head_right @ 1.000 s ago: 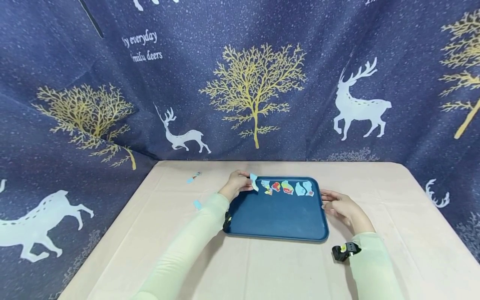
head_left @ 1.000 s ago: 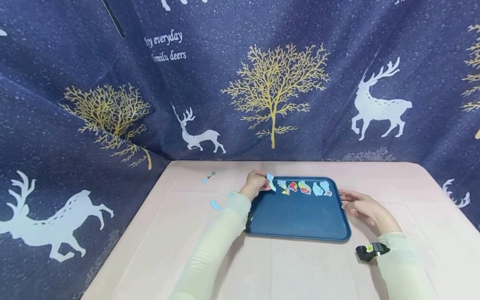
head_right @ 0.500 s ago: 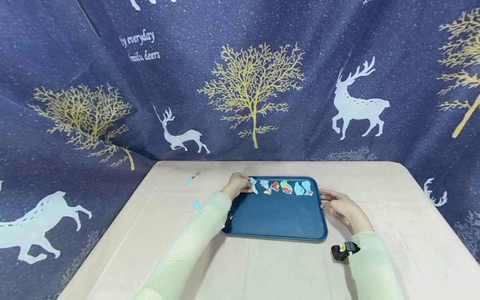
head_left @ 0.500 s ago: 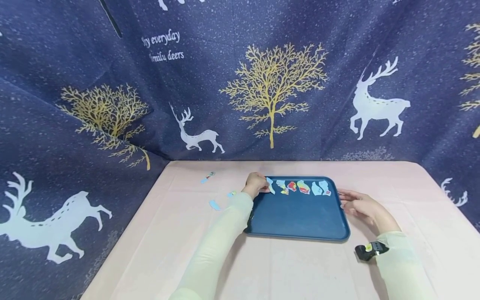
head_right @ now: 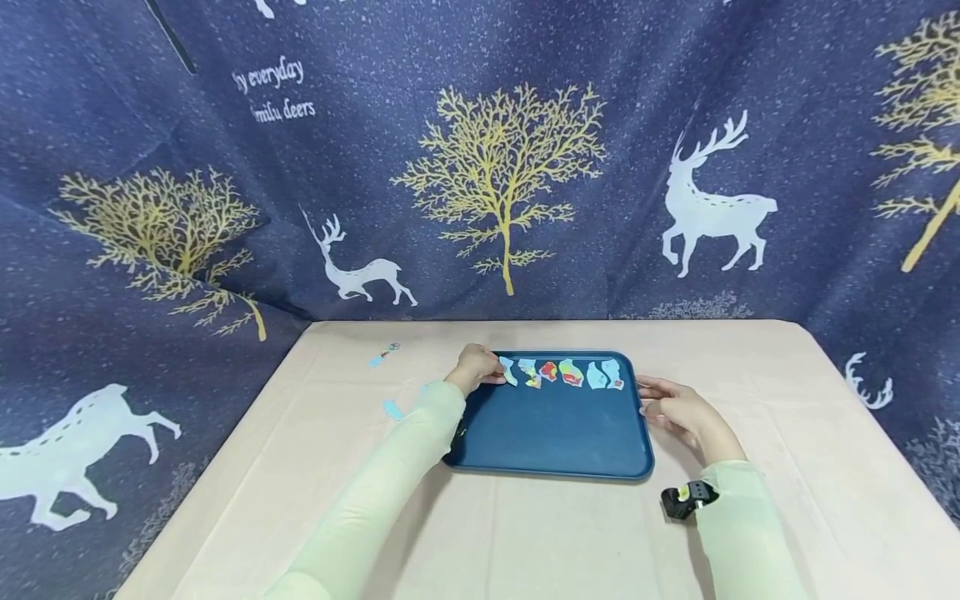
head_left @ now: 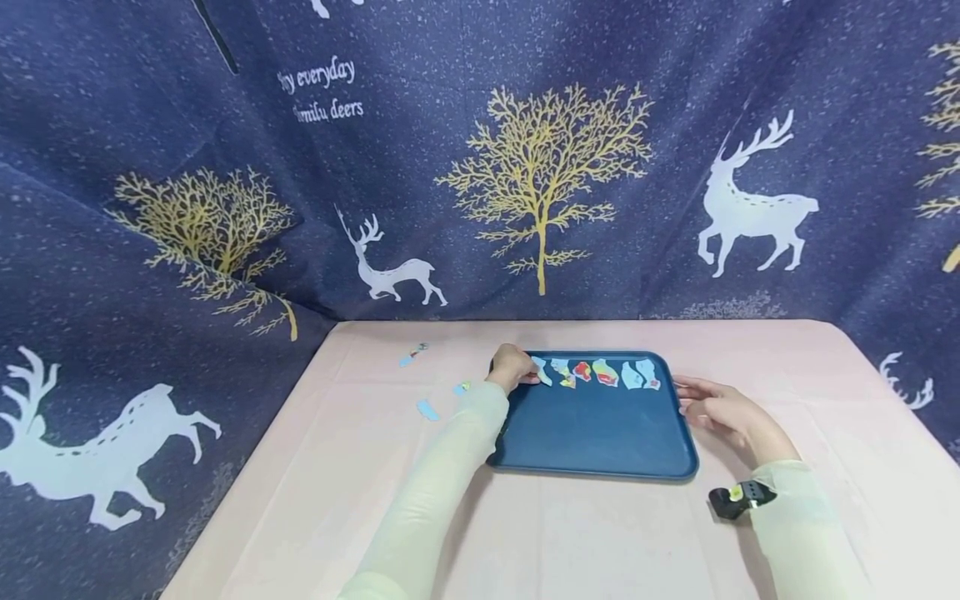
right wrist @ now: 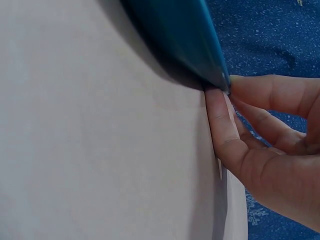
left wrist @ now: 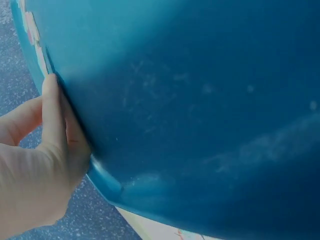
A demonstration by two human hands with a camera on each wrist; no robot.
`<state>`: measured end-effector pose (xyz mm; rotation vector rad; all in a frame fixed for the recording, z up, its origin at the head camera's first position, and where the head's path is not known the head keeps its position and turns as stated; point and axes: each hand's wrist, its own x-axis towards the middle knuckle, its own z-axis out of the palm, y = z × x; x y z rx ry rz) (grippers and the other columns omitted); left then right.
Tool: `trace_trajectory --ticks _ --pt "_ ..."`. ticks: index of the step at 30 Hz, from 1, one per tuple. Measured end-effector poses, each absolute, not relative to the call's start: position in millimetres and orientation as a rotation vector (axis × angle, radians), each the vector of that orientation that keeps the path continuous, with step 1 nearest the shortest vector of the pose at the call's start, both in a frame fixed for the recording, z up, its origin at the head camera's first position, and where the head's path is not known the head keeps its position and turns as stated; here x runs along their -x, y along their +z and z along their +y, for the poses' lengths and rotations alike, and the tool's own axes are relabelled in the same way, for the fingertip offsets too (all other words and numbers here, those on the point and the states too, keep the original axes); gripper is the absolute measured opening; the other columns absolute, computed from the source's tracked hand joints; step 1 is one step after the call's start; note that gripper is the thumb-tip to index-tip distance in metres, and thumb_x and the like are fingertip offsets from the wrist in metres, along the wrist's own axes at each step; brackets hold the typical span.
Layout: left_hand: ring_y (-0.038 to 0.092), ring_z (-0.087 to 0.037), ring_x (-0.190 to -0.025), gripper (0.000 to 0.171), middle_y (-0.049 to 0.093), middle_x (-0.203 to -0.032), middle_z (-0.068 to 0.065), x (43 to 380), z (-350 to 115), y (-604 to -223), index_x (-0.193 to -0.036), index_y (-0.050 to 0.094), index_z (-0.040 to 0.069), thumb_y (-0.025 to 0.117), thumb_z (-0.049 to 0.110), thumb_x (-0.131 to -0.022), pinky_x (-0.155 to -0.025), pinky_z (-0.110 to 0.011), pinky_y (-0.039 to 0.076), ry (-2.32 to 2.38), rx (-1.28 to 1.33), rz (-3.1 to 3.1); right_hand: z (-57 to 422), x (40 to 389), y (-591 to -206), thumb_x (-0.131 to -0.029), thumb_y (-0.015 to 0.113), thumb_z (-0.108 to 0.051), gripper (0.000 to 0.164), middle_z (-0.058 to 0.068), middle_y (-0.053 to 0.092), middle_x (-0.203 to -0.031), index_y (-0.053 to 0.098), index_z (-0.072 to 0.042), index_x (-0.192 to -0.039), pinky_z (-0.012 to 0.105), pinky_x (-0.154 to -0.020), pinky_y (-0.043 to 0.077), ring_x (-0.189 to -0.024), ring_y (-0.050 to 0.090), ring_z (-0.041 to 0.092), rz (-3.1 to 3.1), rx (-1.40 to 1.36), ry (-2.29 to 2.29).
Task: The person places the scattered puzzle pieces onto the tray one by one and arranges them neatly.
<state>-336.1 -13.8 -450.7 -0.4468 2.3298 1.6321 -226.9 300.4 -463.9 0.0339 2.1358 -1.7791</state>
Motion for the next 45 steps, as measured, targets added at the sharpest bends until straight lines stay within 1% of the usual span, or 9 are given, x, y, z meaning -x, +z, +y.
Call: trace_trajectory --ticks 7,13,18,24,27,31,35,40,45 --pt "0.062 -0.016 -0.049 0.028 0.065 -0.101 -0.022 337 -15 -453 -0.106 0.064 -0.012 0.067 -0.015 -0.079 -0.052 -0.025 0.059 1.595 0.441 2.372 299 227 -464 -0.078 0.052 0.012 0.08 0.03 0.041 -0.138 0.015 0.009 -0.149 0.021 -0.073 0.055 -0.094 0.057 0.005 2.124 -0.039 -1.807" --pt "0.061 -0.016 -0.05 0.021 0.064 -0.095 -0.02 335 -17 -448 -0.101 0.062 -0.012 0.066 -0.014 -0.081 -0.058 -0.027 0.061 1.626 0.424 2.337 301 225 -464 -0.079 0.052 0.012 0.08 0.037 0.03 -0.142 0.013 0.009 -0.149 0.022 -0.081 0.056 -0.094 0.057 0.003 2.14 -0.028 -1.783" --pt "0.063 -0.019 -0.057 0.024 0.062 -0.092 -0.02 334 -25 -442 -0.105 0.059 -0.014 0.065 -0.013 -0.082 -0.066 -0.032 0.062 1.731 0.325 2.288 302 224 -465 -0.078 0.052 0.011 0.08 0.038 0.027 -0.144 0.014 0.009 -0.149 0.021 -0.082 0.055 -0.096 0.056 0.003 2.158 -0.014 -1.761" --pt "0.066 -0.021 -0.07 0.033 0.061 -0.084 -0.014 340 -45 -435 -0.117 0.056 -0.017 0.062 -0.011 -0.085 -0.072 -0.027 0.061 1.851 0.208 2.191 302 226 -467 -0.076 0.053 0.011 0.081 0.038 0.034 -0.139 0.015 0.012 -0.147 0.022 -0.078 0.055 -0.096 0.056 0.006 2.152 0.006 -1.785" --pt "0.068 -0.028 -0.085 0.037 0.064 -0.095 -0.022 344 -60 -433 -0.123 0.055 -0.013 0.06 -0.007 -0.087 -0.082 -0.034 0.059 1.884 0.194 2.177 303 226 -469 -0.076 0.052 0.012 0.081 0.036 0.036 -0.139 0.015 0.012 -0.147 0.022 -0.079 0.055 -0.095 0.056 0.006 2.146 -0.003 -1.793" --pt "0.066 -0.032 -0.099 0.038 0.062 -0.115 -0.027 348 -82 -429 -0.127 0.055 -0.006 0.059 -0.004 -0.09 -0.095 -0.044 0.053 1.934 0.212 2.207 304 226 -469 -0.078 0.053 0.011 0.08 0.039 0.03 -0.141 0.014 0.011 -0.148 0.022 -0.084 0.055 -0.094 0.057 0.003 2.159 -0.011 -1.776" --pt "0.064 -0.035 -0.101 0.039 0.062 -0.117 -0.026 353 -106 -428 -0.129 0.055 -0.004 0.06 -0.001 -0.09 -0.096 -0.047 0.052 1.975 0.197 2.274 305 225 -468 -0.08 0.055 0.008 0.079 0.037 0.029 -0.144 0.015 0.01 -0.148 0.023 -0.087 0.055 -0.096 0.057 0.002 2.188 -0.025 -1.732" --pt "0.059 -0.037 -0.112 0.043 0.058 -0.125 -0.026 359 -139 -432 -0.135 0.051 -0.001 0.059 0.004 -0.093 -0.099 -0.046 0.05 1.972 0.181 2.307 304 224 -465 -0.08 0.055 0.004 0.079 0.035 0.032 -0.144 0.018 0.007 -0.149 0.026 -0.09 0.054 -0.111 0.058 0.021 2.253 -0.004 -1.659" --pt "0.053 -0.042 -0.12 0.043 0.054 -0.129 -0.026 361 -169 -437 -0.136 0.048 -0.003 0.058 0.003 -0.094 -0.103 -0.045 0.047 2.023 0.203 2.29 301 225 -463 -0.08 0.054 0.007 0.08 0.035 0.028 -0.146 0.016 0.006 -0.15 0.023 -0.089 0.054 -0.11 0.056 0.018 2.217 -0.029 -1.688"
